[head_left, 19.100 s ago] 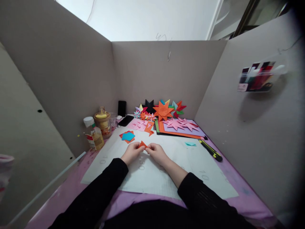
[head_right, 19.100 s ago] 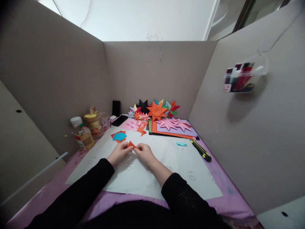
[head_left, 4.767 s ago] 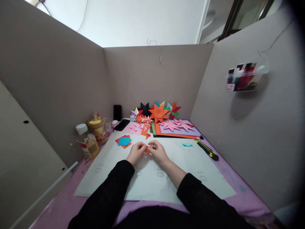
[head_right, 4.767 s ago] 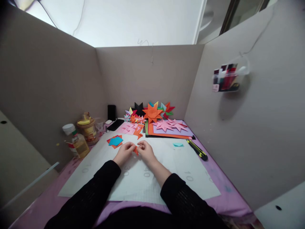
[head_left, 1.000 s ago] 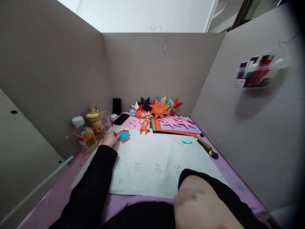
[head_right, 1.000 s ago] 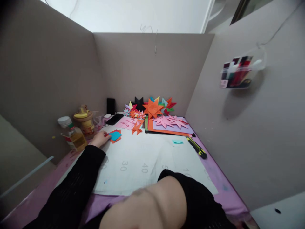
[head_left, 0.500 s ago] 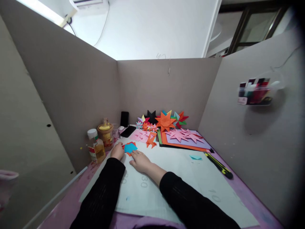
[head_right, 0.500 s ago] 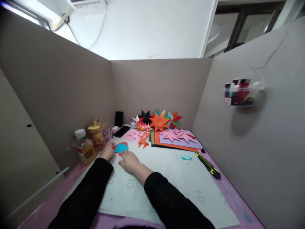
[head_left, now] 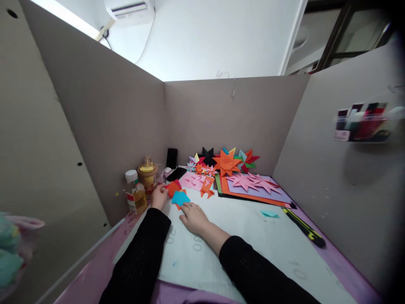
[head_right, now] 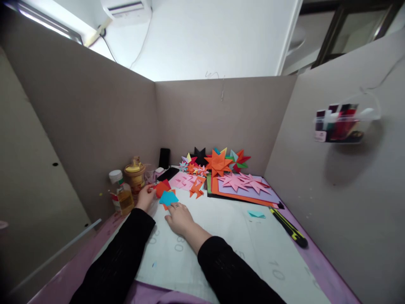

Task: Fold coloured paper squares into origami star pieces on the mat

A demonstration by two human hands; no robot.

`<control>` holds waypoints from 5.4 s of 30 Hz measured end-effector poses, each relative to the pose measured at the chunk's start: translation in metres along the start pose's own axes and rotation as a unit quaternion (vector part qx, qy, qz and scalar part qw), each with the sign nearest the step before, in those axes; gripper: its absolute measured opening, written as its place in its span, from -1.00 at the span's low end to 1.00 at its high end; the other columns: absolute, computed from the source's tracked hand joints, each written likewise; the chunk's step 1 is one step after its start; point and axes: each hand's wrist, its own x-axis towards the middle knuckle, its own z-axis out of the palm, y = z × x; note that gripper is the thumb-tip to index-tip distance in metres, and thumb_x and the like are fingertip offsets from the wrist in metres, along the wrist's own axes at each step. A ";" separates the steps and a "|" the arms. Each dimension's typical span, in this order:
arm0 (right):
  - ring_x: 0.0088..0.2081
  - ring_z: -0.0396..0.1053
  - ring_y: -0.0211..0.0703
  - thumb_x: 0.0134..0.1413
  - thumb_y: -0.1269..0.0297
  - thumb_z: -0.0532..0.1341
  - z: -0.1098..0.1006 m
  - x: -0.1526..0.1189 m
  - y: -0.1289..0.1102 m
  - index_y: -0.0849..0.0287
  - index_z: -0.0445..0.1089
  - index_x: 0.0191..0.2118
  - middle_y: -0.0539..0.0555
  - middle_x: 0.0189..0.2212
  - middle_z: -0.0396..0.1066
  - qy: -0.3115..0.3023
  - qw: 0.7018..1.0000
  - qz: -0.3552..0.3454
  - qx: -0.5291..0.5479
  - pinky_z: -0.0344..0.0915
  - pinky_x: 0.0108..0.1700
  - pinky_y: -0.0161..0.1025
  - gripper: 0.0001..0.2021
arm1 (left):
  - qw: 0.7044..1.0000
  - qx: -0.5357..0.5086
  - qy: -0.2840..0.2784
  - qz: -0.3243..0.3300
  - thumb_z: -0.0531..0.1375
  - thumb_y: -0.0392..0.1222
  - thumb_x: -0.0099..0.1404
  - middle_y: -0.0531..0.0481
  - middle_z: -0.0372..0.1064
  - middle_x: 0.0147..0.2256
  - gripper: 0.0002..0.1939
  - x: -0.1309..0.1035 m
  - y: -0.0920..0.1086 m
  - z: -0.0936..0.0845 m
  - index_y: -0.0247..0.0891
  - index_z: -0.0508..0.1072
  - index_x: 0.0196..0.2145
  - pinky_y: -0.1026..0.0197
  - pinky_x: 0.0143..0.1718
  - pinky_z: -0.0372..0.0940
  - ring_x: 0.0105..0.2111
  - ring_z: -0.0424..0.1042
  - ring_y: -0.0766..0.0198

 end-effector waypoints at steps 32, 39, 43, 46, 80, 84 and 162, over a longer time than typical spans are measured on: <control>-0.53 0.24 -0.24 -0.15 0.05 0.19 0.015 0.014 0.036 0.26 0.34 -0.48 0.00 -0.61 0.34 0.232 0.818 0.181 0.493 0.17 -0.49 -0.31 -0.69 | 0.985 -0.112 -0.122 -0.037 0.25 -0.15 -0.06 0.10 0.19 -0.65 -0.77 -0.024 0.023 -0.004 -0.31 0.33 -0.46 0.31 -0.60 0.02 -0.64 0.20 0.35; -0.56 0.18 -0.28 -0.10 0.07 0.16 -0.001 0.002 0.043 0.24 0.27 -0.56 -0.06 -0.66 0.26 0.203 0.857 0.147 0.451 0.11 -0.49 -0.34 -0.70 | 0.950 -0.162 -0.268 0.010 0.17 0.07 0.06 0.04 0.31 -0.49 -0.60 -0.057 0.052 0.020 -0.28 0.31 -0.25 0.35 -0.61 0.08 -0.57 0.29 0.37; -0.57 0.16 -0.29 -0.05 0.09 0.12 -0.021 -0.021 0.045 0.24 0.28 -0.53 -0.07 -0.66 0.23 0.138 0.882 0.126 0.433 0.08 -0.51 -0.35 -0.71 | 0.907 -0.199 -0.371 0.027 0.28 -0.03 -0.06 0.02 0.33 -0.52 -0.63 -0.074 0.063 0.031 -0.34 0.35 -0.36 0.37 -0.62 0.06 -0.59 0.28 0.39; -0.53 0.20 -0.25 0.05 0.14 0.04 -0.034 -0.045 0.046 0.23 0.31 -0.50 -0.04 -0.62 0.23 0.142 0.903 0.116 0.388 0.13 -0.45 -0.32 -0.72 | 0.902 -0.200 -0.381 0.013 0.27 -0.10 -0.05 0.08 0.26 -0.63 -0.73 -0.081 0.064 0.035 -0.34 0.33 -0.47 0.36 -0.65 0.05 -0.67 0.21 0.43; -0.33 0.35 -0.14 -0.14 0.20 0.27 -0.045 -0.077 0.058 0.19 0.37 -0.52 0.08 -0.38 0.44 0.229 0.815 0.119 0.519 0.23 -0.21 -0.22 -0.84 | 0.862 -0.249 -0.440 0.021 0.29 -0.12 -0.02 0.11 0.30 -0.58 -0.67 -0.118 0.074 0.052 -0.29 0.22 -0.41 0.38 -0.58 0.12 -0.61 0.29 0.40; -0.44 0.32 -0.19 -0.15 0.21 0.28 -0.043 -0.077 0.061 0.20 0.38 -0.53 0.04 -0.51 0.41 0.236 0.822 0.148 0.497 0.22 -0.32 -0.25 -0.84 | 0.887 -0.231 -0.390 0.085 0.13 -0.02 0.16 0.03 0.34 -0.43 -0.74 -0.120 0.077 0.050 -0.28 0.26 -0.34 0.34 -0.49 0.18 -0.49 0.33 0.38; -0.43 0.35 -0.19 -0.16 0.26 0.24 -0.051 -0.076 0.055 0.10 0.16 -0.39 -0.03 -0.50 0.35 0.312 0.797 0.144 0.496 0.26 -0.36 -0.25 -0.78 | 0.926 -0.134 -0.337 0.104 0.29 -0.04 -0.06 0.02 0.40 -0.56 -0.71 -0.122 0.074 0.059 -0.32 0.45 -0.44 0.30 -0.49 0.19 -0.54 0.33 0.32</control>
